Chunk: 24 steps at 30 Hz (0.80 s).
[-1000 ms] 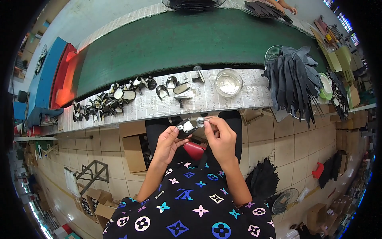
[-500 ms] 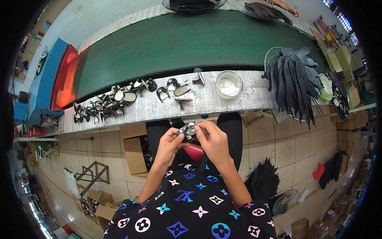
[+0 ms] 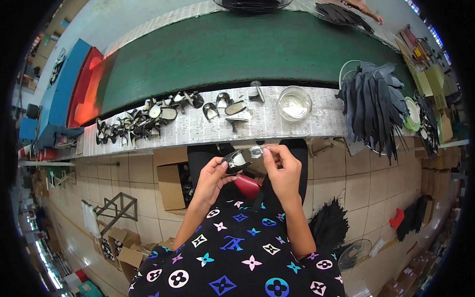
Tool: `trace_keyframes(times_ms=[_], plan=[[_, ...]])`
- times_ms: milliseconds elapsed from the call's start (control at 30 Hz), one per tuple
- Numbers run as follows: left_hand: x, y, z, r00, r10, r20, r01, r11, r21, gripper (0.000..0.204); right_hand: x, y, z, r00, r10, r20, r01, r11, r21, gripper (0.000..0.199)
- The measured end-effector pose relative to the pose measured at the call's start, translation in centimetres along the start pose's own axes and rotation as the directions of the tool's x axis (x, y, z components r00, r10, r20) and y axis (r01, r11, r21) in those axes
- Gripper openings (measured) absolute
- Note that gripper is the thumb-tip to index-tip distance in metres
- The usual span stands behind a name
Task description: Apply adhesive to small shoe components and assemble them.
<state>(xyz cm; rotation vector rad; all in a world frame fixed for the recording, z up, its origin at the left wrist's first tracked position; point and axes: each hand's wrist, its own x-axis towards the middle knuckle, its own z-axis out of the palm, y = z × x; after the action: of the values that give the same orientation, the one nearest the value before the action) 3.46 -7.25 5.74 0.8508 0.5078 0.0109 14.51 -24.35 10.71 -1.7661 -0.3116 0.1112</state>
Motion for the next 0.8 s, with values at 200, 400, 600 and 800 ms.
trace_keyframes(times_ms=[200,400,600,800], plan=[[-1.7,1.0,-1.9,0.994,0.05,-0.094,-0.057,0.996,-0.07,0.021,0.2,0.4,0.4,0.966,0.213,0.148,-0.25,0.918,0.307,0.01],[-5.2,2.0,-8.2,0.874,0.228,-0.428,-0.195,0.973,0.12,0.026,0.4,1.9,0.9,0.95,0.23,0.213,-0.297,0.876,0.38,0.012],[-7.9,-0.3,-16.6,0.686,0.324,-0.652,-0.11,0.931,0.348,0.035,0.8,2.6,1.4,0.91,0.276,0.309,-0.39,0.823,0.413,0.013],[-4.2,1.0,-16.2,0.604,0.483,-0.635,-0.052,0.818,0.573,0.043,0.6,2.8,0.6,0.864,0.311,0.396,-0.502,0.593,0.63,0.011]])
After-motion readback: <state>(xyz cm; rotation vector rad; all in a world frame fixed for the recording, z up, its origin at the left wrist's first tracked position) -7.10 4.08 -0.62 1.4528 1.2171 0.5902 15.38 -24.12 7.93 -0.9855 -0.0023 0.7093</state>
